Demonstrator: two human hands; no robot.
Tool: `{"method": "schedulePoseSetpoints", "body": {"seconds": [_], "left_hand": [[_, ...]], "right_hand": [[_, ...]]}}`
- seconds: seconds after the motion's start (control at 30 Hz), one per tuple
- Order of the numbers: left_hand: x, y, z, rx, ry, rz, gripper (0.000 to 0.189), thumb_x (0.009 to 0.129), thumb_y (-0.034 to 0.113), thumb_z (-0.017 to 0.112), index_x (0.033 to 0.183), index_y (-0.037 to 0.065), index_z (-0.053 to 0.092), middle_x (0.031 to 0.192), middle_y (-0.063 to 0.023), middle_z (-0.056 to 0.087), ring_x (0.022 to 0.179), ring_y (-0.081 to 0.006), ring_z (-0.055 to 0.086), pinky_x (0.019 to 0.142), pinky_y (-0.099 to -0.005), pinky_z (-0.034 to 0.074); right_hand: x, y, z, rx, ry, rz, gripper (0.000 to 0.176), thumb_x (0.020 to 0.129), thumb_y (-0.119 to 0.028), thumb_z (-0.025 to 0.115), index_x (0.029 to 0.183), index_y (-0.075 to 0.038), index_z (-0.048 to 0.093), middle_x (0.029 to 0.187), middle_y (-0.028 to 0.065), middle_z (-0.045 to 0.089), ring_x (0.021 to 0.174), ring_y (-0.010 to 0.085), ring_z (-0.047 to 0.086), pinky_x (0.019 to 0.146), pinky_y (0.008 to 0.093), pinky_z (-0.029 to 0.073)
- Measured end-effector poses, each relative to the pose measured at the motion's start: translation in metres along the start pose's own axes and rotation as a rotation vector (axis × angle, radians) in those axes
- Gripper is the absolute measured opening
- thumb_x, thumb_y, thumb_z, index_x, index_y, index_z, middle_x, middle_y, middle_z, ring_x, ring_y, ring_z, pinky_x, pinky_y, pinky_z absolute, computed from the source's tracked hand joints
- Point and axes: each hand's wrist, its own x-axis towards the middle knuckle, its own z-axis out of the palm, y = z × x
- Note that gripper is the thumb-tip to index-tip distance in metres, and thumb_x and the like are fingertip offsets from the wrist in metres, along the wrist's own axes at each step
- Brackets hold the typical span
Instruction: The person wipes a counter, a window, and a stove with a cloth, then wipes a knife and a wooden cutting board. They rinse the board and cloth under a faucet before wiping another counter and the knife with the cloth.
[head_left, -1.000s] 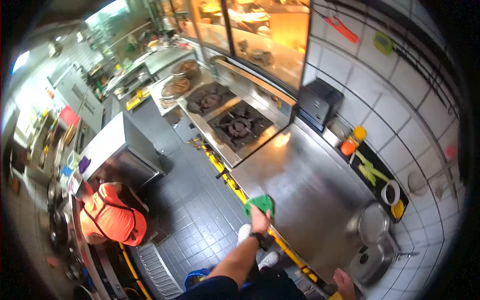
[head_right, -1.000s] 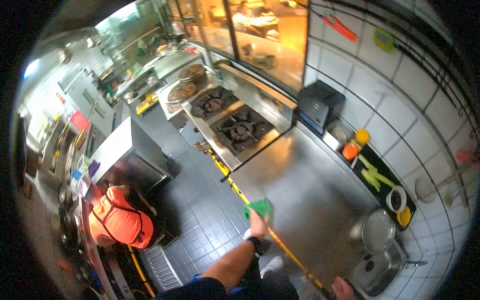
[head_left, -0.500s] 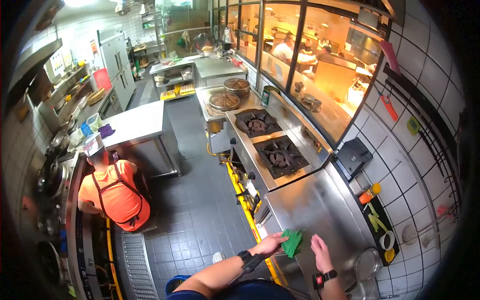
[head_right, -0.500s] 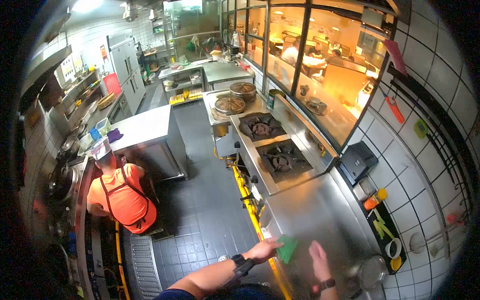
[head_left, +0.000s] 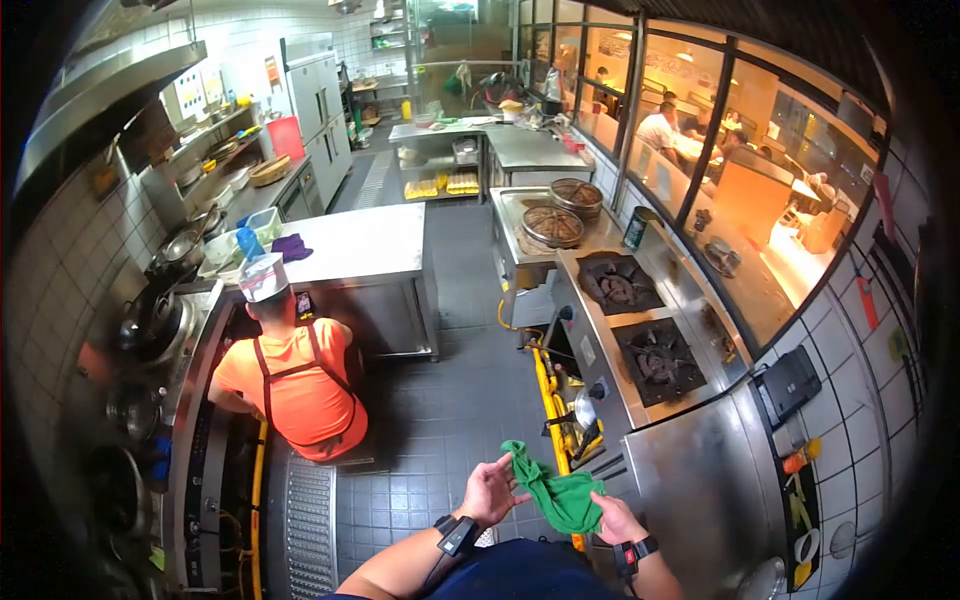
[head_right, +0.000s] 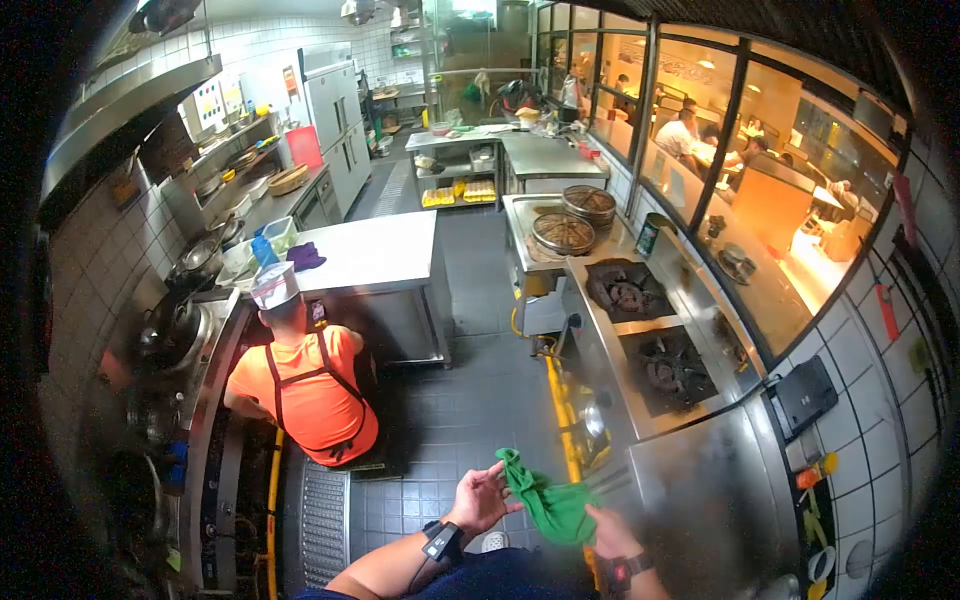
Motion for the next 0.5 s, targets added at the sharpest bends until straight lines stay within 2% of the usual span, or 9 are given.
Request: {"method": "schedulePoseSetpoints", "body": {"seconds": [0.03, 0.07, 0.1, 0.17, 0.2, 0.33, 0.37, 0.43, 0.5], "left_hand": [[-0.003, 0.007, -0.002, -0.016, 0.130, 0.047, 0.053, 0.093, 0.036, 0.045, 0.141, 0.015, 0.051, 0.134, -0.0112, 0.059, 0.122, -0.0309, 0.056, 0.106, -0.0557, 0.043], [-0.005, 0.015, 0.003, -0.040, 0.234, 0.083, 0.045, 0.098, 0.032, 0.047, 0.138, 0.011, 0.051, 0.131, -0.0132, 0.059, 0.121, -0.0309, 0.056, 0.103, -0.0540, 0.047], [0.000, 0.015, -0.008, -0.047, 0.249, 0.081, 0.045, 0.098, 0.032, 0.047, 0.138, 0.011, 0.051, 0.131, -0.0132, 0.059, 0.121, -0.0309, 0.056, 0.103, -0.0540, 0.047], [0.023, 0.011, -0.044, 0.182, 0.368, 0.128, 0.036, 0.104, 0.025, 0.049, 0.133, 0.004, 0.052, 0.130, -0.0144, 0.059, 0.120, -0.0295, 0.057, 0.101, -0.0493, 0.051], [0.030, 0.014, -0.054, 0.170, 0.420, 0.122, 0.032, 0.107, 0.019, 0.049, 0.132, -0.002, 0.050, 0.128, -0.0166, 0.058, 0.114, -0.0312, 0.062, 0.096, -0.0442, 0.057], [0.063, 0.038, -0.064, 0.130, 0.492, 0.129, 0.032, 0.108, 0.023, 0.045, 0.120, -0.006, 0.053, 0.117, -0.0211, 0.061, 0.104, -0.0347, 0.067, 0.096, -0.0460, 0.057], [0.076, 0.049, -0.068, 0.142, 0.488, 0.126, 0.032, 0.108, 0.023, 0.045, 0.120, -0.006, 0.053, 0.117, -0.0211, 0.061, 0.104, -0.0347, 0.067, 0.096, -0.0460, 0.057], [0.103, 0.071, -0.078, 0.117, 0.408, -0.012, 0.032, 0.109, 0.023, 0.043, 0.120, -0.006, 0.053, 0.113, -0.0208, 0.062, 0.104, -0.0351, 0.067, 0.096, -0.0461, 0.057], [0.128, 0.098, -0.082, 0.157, 0.401, -0.017, 0.035, 0.109, 0.026, 0.042, 0.120, -0.006, 0.052, 0.111, -0.0205, 0.063, 0.103, -0.0350, 0.067, 0.094, -0.0461, 0.058]], "right_hand": [[0.008, 0.002, 0.007, 0.001, -0.003, 0.010, 0.041, 0.107, -0.020, 0.046, 0.137, 0.008, 0.051, 0.135, 0.0194, 0.062, 0.122, 0.0314, 0.063, 0.106, 0.0466, 0.050], [0.016, 0.005, 0.012, -0.012, 0.000, 0.048, 0.041, 0.107, -0.019, 0.045, 0.137, 0.009, 0.050, 0.135, 0.0195, 0.061, 0.122, 0.0313, 0.063, 0.107, 0.0463, 0.049], [0.022, 0.008, 0.014, -0.024, 0.005, 0.089, 0.042, 0.108, -0.019, 0.044, 0.138, 0.009, 0.050, 0.135, 0.0196, 0.061, 0.123, 0.0311, 0.062, 0.107, 0.0460, 0.049], [0.040, 0.004, 0.011, -0.027, 0.007, 0.157, 0.041, 0.108, -0.017, 0.043, 0.138, 0.009, 0.050, 0.133, 0.0196, 0.062, 0.123, 0.0310, 0.062, 0.108, 0.0451, 0.048], [0.048, -0.002, 0.012, -0.038, -0.012, 0.164, 0.040, 0.107, -0.016, 0.042, 0.136, 0.010, 0.051, 0.132, 0.0198, 0.063, 0.122, 0.0312, 0.063, 0.108, 0.0452, 0.048], [0.088, -0.039, 0.014, 0.029, -0.066, 0.168, 0.034, 0.105, -0.012, 0.046, 0.131, 0.007, 0.055, 0.127, 0.0186, 0.065, 0.118, 0.0306, 0.064, 0.107, 0.0456, 0.048], [0.101, -0.048, 0.012, 0.059, -0.055, 0.161, 0.032, 0.104, -0.011, 0.047, 0.130, 0.005, 0.057, 0.125, 0.0178, 0.066, 0.118, 0.0300, 0.065, 0.107, 0.0453, 0.048], [0.133, -0.068, 0.012, 0.093, -0.085, 0.125, 0.034, 0.103, -0.009, 0.050, 0.135, 0.001, 0.055, 0.126, 0.0153, 0.065, 0.119, 0.0283, 0.064, 0.107, 0.0443, 0.048], [0.170, -0.093, 0.018, 0.119, -0.139, 0.111, 0.035, 0.104, -0.010, 0.049, 0.137, 0.000, 0.050, 0.129, 0.0154, 0.063, 0.118, 0.0307, 0.063, 0.105, 0.0459, 0.050]]}}
